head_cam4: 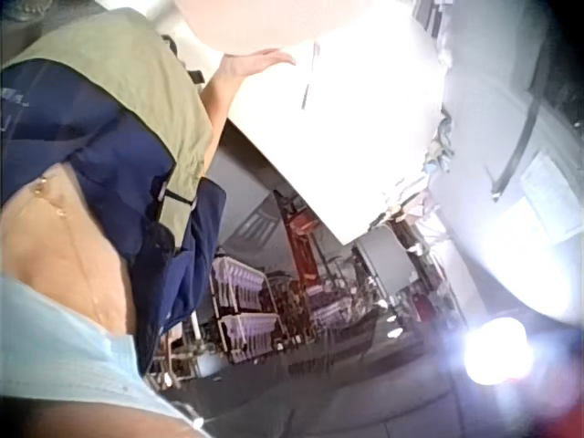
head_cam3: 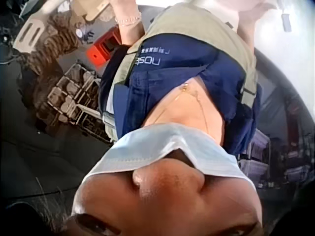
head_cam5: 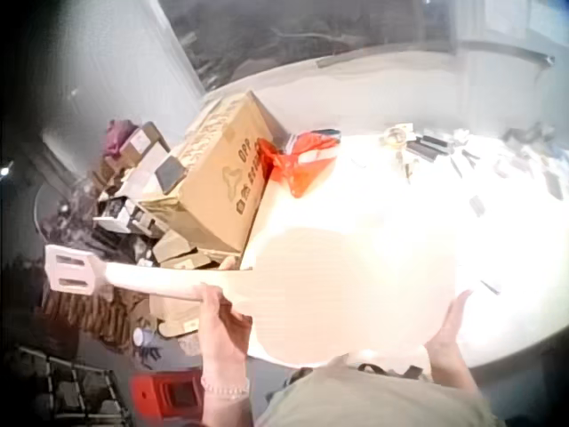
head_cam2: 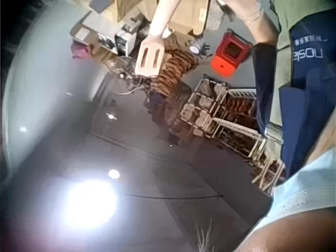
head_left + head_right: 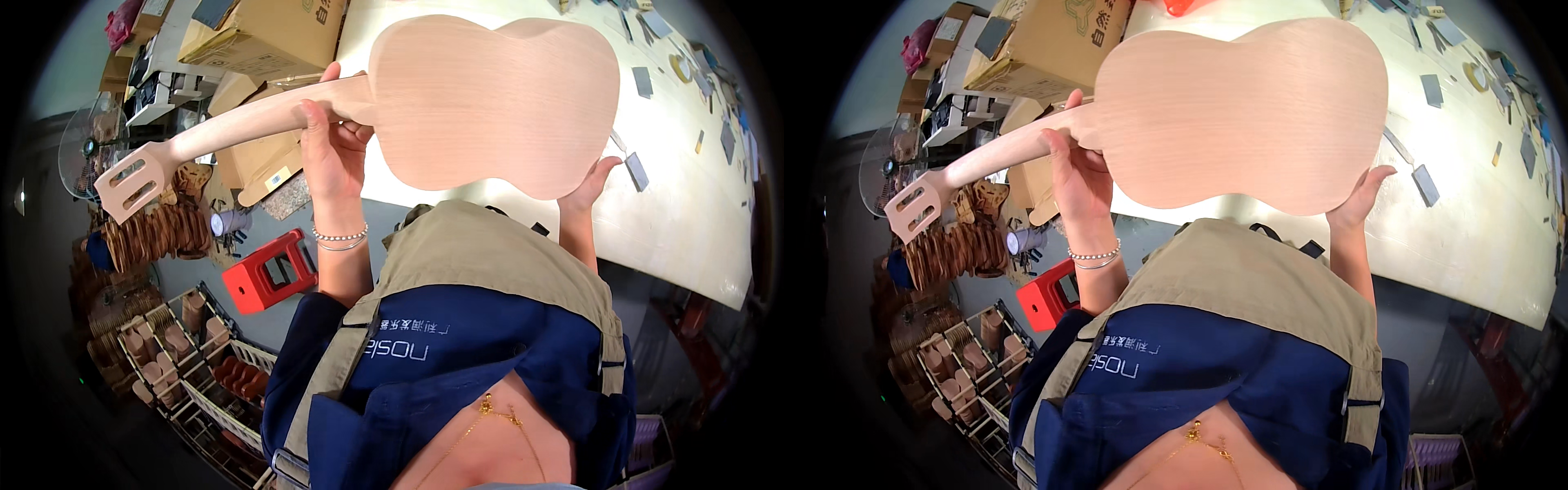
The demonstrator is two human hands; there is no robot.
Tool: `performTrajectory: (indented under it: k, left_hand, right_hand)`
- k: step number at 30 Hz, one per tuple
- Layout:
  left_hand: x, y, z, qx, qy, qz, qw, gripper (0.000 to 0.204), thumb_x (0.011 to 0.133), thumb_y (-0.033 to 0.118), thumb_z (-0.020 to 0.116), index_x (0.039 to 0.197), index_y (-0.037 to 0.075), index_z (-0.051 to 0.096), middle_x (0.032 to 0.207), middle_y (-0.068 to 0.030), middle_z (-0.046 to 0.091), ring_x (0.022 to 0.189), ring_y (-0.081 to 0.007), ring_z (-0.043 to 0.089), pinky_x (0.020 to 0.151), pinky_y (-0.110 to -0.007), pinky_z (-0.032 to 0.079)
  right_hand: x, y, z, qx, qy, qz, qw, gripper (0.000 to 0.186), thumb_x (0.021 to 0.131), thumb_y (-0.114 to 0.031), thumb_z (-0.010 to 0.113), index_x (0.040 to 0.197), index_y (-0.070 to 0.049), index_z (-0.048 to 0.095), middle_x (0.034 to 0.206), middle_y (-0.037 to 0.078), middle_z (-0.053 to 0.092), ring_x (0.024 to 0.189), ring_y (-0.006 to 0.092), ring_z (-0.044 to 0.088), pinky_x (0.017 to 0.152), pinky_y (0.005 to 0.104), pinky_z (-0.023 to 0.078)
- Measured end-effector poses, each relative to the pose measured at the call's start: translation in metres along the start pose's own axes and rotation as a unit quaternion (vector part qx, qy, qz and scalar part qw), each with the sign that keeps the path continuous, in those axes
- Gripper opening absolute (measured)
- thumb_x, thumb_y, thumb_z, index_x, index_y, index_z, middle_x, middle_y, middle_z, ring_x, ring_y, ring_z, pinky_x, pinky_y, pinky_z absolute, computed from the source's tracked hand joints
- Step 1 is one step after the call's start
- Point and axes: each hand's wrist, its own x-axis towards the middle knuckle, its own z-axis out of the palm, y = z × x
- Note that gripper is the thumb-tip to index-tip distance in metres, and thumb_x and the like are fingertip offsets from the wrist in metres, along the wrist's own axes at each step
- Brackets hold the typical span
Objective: The person sands the edges and surfaces of unfinished wooden guitar bodies using a sanding block. They handle multiple guitar bodies, turning them over and sanding different sides, then place them back on a rack.
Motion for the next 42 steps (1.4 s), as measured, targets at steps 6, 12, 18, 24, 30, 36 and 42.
performTrajectory:
  k: [6, 12, 18, 24, 30, 36, 42]
  left_hand:
    - [-0.002, 0.002, 0.004, 0.023, -0.032, 0.006, 0.999, 0.065, 0.086, 0.053, 0.042, 0.130, 0.005, 0.036, 0.118, -0.0092, 0.052, 0.101, -0.0139, 0.053, 0.078, -0.025, 0.047]
    - [-0.003, 0.005, 0.009, 0.036, -0.028, 0.013, 0.999, 0.065, 0.086, 0.052, 0.043, 0.131, 0.006, 0.035, 0.119, -0.0119, 0.051, 0.107, -0.0189, 0.051, 0.086, -0.031, 0.045]
    - [-0.003, 0.003, 0.015, 0.003, -0.040, 0.081, 0.996, 0.063, 0.083, 0.049, 0.050, 0.129, 0.009, 0.035, 0.119, -0.0177, 0.049, 0.112, -0.0260, 0.048, 0.095, -0.039, 0.039]
    - [-0.001, 0.000, 0.012, 0.015, -0.088, 0.095, 0.991, 0.063, 0.082, 0.049, 0.052, 0.128, 0.009, 0.035, 0.119, -0.0203, 0.049, 0.112, -0.0283, 0.047, 0.095, -0.041, 0.038]
    - [0.001, -0.019, 0.002, 0.059, -0.041, 0.142, 0.987, 0.064, 0.076, 0.047, 0.060, 0.126, 0.016, 0.037, 0.124, -0.0172, 0.045, 0.113, -0.0302, 0.045, 0.096, -0.046, 0.039]
    - [-0.003, -0.050, 0.032, 0.100, -0.089, 0.200, 0.971, 0.052, 0.082, 0.033, 0.057, 0.124, 0.009, 0.038, 0.127, -0.0180, 0.043, 0.117, -0.0342, 0.042, 0.098, -0.049, 0.037]
    - [0.002, -0.056, 0.054, 0.317, -0.149, 0.269, 0.897, 0.027, 0.083, 0.004, 0.057, 0.106, -0.003, 0.045, 0.112, -0.0244, 0.053, 0.107, -0.0319, 0.052, 0.093, -0.039, 0.039]
  right_hand:
    - [0.000, 0.003, -0.004, 0.023, -0.022, -0.021, 0.999, 0.079, 0.087, -0.062, 0.016, 0.134, 0.001, 0.024, 0.135, 0.011, 0.035, 0.123, 0.0212, 0.034, 0.099, 0.0345, 0.030]
    - [-0.001, 0.004, -0.009, -0.009, -0.039, -0.041, 0.998, 0.076, 0.088, -0.059, 0.018, 0.135, 0.000, 0.021, 0.137, 0.010, 0.032, 0.124, 0.0223, 0.033, 0.099, 0.0357, 0.030]
    - [-0.002, 0.015, -0.027, -0.031, -0.061, -0.069, 0.995, 0.072, 0.089, -0.057, 0.026, 0.138, -0.006, 0.017, 0.141, 0.007, 0.024, 0.129, 0.0228, 0.023, 0.104, 0.0379, 0.021]
    - [-0.003, 0.015, -0.026, -0.047, -0.029, -0.077, 0.996, 0.070, 0.090, -0.055, 0.025, 0.138, -0.005, 0.018, 0.140, 0.009, 0.026, 0.128, 0.0236, 0.026, 0.103, 0.0389, 0.022]
    - [0.011, 0.030, -0.066, -0.287, -0.001, -0.065, 0.956, 0.048, 0.094, -0.035, 0.037, 0.128, -0.002, 0.040, 0.127, 0.012, 0.045, 0.118, 0.0235, 0.040, 0.099, 0.0385, 0.031]
    - [0.018, -0.047, -0.149, -0.706, 0.198, -0.251, 0.632, 0.044, 0.072, -0.013, 0.068, 0.112, -0.007, 0.051, 0.116, 0.014, 0.050, 0.109, 0.0313, 0.044, 0.095, 0.0404, 0.032]
    - [0.039, -0.069, -0.224, -0.858, 0.157, -0.125, 0.473, 0.039, 0.078, -0.017, 0.061, 0.116, -0.017, 0.052, 0.106, 0.012, 0.053, 0.107, 0.0297, 0.047, 0.093, 0.0425, 0.035]
